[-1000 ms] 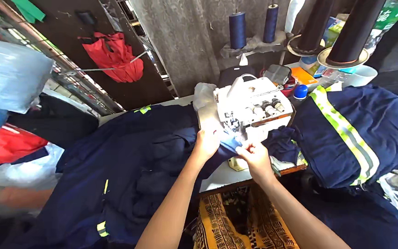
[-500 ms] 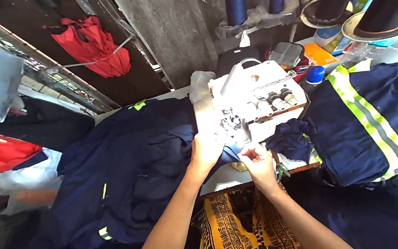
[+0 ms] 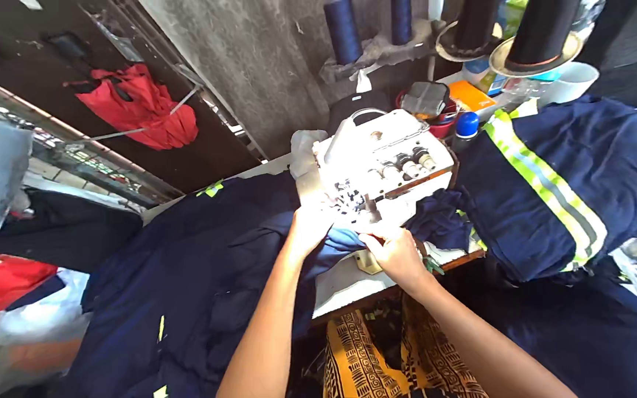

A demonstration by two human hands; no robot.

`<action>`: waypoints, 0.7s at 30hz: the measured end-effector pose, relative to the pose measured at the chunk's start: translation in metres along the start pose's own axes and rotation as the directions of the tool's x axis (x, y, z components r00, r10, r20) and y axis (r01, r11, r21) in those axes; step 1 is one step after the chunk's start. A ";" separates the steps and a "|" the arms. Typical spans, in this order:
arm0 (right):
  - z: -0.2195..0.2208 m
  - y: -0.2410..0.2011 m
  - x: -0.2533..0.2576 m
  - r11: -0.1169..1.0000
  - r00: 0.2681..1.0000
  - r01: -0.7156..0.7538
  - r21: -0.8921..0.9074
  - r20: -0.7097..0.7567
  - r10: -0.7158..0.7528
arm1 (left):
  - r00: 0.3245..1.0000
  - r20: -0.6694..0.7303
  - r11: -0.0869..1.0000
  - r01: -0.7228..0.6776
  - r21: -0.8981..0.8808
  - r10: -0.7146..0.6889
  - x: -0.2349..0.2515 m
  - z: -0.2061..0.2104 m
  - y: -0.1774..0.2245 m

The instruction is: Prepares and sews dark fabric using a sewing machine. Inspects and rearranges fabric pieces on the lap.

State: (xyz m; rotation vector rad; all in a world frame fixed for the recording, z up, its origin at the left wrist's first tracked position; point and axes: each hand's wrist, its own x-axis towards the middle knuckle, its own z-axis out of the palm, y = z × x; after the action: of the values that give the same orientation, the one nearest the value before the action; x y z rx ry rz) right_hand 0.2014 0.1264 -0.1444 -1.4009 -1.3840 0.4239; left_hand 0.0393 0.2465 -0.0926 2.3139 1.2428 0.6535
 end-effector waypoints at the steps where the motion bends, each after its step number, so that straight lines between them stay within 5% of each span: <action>1: -0.005 0.001 0.001 0.999 0.999 0.012 0.048 0.045 -0.014 | 0.998 0.042 0.998 -0.051 -0.037 0.053 -0.005 -0.006 -0.005; 5: -0.024 -0.005 0.014 0.995 0.961 -0.043 0.091 0.275 0.016 | 0.927 0.106 0.933 -0.361 -0.012 0.360 -0.014 -0.020 -0.001; 8: -0.024 -0.010 0.023 0.999 0.956 0.024 -0.038 0.293 -0.012 | 0.910 0.198 0.923 -0.380 0.053 0.363 -0.005 -0.031 0.010; 11: -0.013 -0.002 0.029 0.989 0.976 0.130 0.070 0.167 -0.140 | 0.904 0.339 0.948 -0.306 0.087 0.260 0.002 -0.042 0.016; 15: -0.013 -0.003 0.036 0.974 0.956 0.003 0.226 0.284 -0.069 | 0.881 0.298 0.925 -0.381 -0.014 0.367 0.005 -0.047 0.018; 21: -0.022 -0.012 0.047 0.984 0.896 -0.136 0.116 0.439 0.072 | 0.841 0.235 0.873 -0.477 -0.104 0.488 0.004 -0.046 0.019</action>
State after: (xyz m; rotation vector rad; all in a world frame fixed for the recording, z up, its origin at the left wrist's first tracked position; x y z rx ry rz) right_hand 0.2263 0.1551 -0.1065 -1.3119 -1.5979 0.9351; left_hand 0.0269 0.2468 -0.0443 2.5939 0.5176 0.5047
